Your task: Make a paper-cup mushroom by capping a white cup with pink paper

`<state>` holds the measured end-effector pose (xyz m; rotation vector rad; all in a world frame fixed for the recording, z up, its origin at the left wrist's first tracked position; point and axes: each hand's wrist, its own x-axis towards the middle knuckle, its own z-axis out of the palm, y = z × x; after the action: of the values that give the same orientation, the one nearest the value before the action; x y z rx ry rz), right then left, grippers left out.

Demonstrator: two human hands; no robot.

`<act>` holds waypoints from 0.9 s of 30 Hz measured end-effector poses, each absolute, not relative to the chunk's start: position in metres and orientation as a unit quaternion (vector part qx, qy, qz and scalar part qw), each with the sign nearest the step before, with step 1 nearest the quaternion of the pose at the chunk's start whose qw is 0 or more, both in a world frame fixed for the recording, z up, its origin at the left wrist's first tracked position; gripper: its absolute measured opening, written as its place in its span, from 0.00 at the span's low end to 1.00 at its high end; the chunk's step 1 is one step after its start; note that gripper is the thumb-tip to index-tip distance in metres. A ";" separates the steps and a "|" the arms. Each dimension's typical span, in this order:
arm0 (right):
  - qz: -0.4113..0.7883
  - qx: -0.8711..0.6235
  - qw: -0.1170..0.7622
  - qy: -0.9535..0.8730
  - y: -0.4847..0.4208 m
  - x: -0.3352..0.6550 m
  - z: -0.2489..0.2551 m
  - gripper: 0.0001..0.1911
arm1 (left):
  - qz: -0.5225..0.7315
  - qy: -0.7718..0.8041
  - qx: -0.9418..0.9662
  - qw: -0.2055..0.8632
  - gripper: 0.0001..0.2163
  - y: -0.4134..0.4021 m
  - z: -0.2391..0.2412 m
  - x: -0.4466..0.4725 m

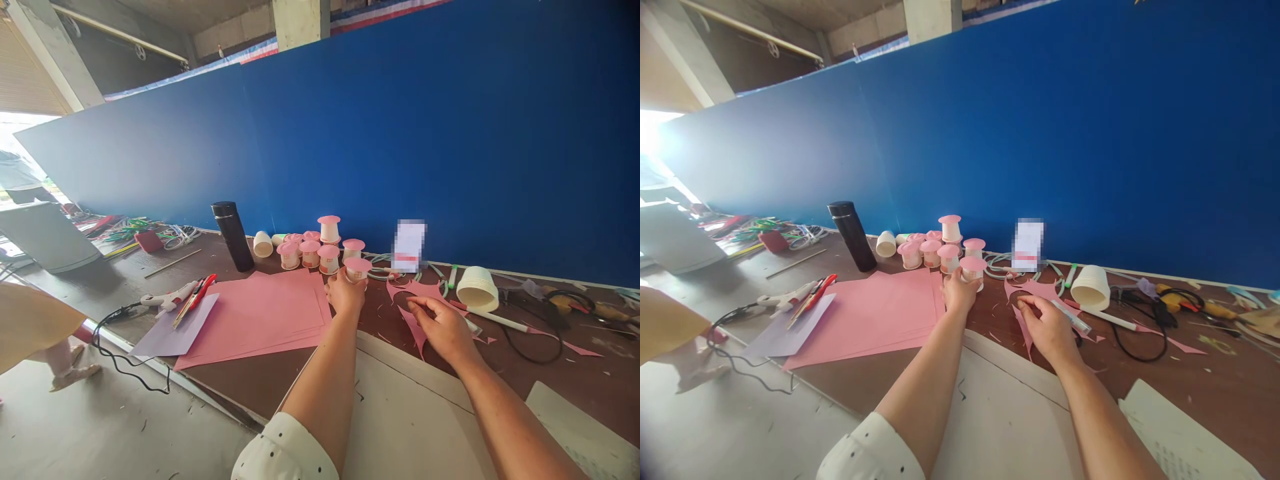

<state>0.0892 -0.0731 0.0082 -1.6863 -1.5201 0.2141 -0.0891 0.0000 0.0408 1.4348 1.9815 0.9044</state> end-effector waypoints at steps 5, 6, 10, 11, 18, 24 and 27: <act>0.100 -0.675 0.409 -0.606 -0.074 0.088 0.010 0.18 | 0.312 0.755 0.513 0.265 0.30 0.003 0.038 -0.092; 0.103 -0.674 0.408 -0.607 -0.074 0.088 0.010 0.18 | 0.309 0.757 0.513 0.263 0.30 0.003 0.037 -0.093; 0.113 -0.671 0.409 -0.608 -0.075 0.087 0.010 0.17 | 0.295 0.771 0.506 0.251 0.35 0.004 0.035 -0.090; 0.114 -0.670 0.410 -0.608 -0.075 0.087 0.010 0.17 | 0.293 0.777 0.499 0.248 0.40 0.004 0.034 -0.089; 0.125 -0.674 0.403 -0.606 -0.076 0.087 0.013 0.17 | 0.247 0.797 0.514 0.197 0.47 0.003 0.034 -0.087; 0.128 -0.671 0.402 -0.610 -0.076 0.089 0.013 0.18 | 0.190 0.792 0.565 0.128 0.24 0.002 0.044 -0.109; 0.138 -0.667 0.401 -0.613 -0.076 0.088 0.013 0.19 | 0.168 0.793 0.573 0.121 0.20 0.005 0.049 -0.118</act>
<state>0.0882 -0.0764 0.0131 -1.6855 -1.5495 0.3478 -0.1179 0.0051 0.0490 1.6738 2.3151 0.4909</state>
